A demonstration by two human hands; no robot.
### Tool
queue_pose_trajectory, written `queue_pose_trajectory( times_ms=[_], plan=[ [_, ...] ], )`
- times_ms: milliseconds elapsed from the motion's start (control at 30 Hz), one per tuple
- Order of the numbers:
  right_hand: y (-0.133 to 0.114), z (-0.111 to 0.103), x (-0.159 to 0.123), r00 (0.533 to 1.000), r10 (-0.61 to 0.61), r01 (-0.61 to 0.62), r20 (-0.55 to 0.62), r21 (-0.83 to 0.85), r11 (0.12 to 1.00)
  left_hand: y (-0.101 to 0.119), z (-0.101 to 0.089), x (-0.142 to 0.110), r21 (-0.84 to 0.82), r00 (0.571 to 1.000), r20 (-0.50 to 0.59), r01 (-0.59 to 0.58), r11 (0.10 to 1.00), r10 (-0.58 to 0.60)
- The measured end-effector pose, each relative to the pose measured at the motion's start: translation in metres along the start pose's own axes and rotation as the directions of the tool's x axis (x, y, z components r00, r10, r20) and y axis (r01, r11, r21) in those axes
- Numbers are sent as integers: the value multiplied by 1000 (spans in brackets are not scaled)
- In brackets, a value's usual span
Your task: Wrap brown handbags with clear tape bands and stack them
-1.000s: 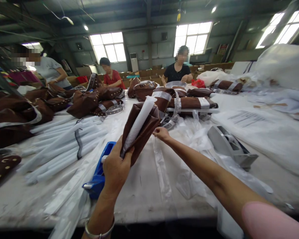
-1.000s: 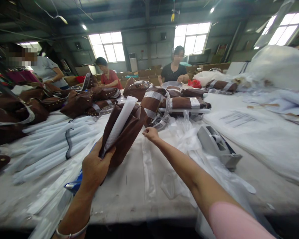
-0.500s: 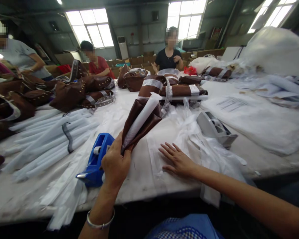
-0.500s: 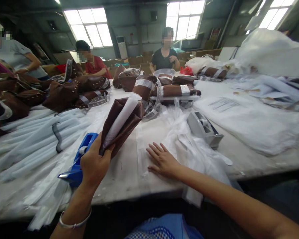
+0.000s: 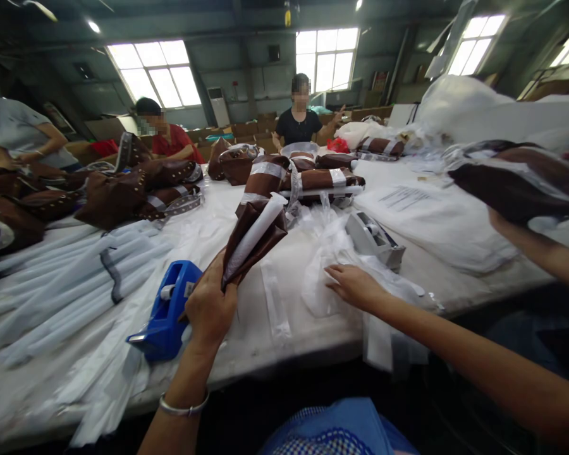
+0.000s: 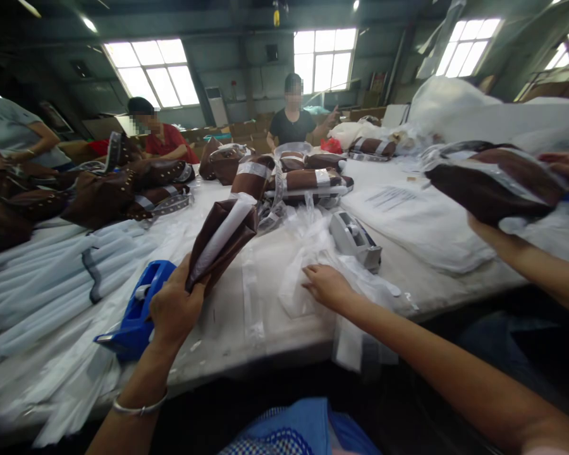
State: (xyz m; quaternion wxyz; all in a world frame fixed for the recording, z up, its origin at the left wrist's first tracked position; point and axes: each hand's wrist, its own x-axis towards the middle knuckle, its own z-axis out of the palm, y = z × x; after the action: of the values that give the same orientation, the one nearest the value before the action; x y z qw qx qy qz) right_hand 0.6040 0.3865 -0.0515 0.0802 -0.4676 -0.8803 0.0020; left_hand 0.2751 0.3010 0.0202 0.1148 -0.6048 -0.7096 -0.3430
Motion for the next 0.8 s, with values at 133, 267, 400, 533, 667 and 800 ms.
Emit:
queue_pose_trajectory(
  times_ms=[133,267,400,533,667,800],
  plan=[
    [-31,10,0,956,-293,286,31,138,948,3,3,-1,23,1000,9,-15,1000,15],
    [-23,17,3,954,-285,287,91,-13,958,4,4,0,35,999,23,-23,999,22],
    [10,7,-1,985,-121,140,120,-165,976,3,3,0,30,1000,22,-20,999,20],
    [33,-8,-12,992,4,24,126,-220,975,2,2,0,33,999,27,-18,999,17],
    [22,-23,-18,987,52,-16,151,-227,974,2,3,-1,33,998,52,-42,999,40],
    [-18,-26,-18,997,-77,78,11,-123,989,4,5,-5,10,995,47,-86,996,86]
  ],
)
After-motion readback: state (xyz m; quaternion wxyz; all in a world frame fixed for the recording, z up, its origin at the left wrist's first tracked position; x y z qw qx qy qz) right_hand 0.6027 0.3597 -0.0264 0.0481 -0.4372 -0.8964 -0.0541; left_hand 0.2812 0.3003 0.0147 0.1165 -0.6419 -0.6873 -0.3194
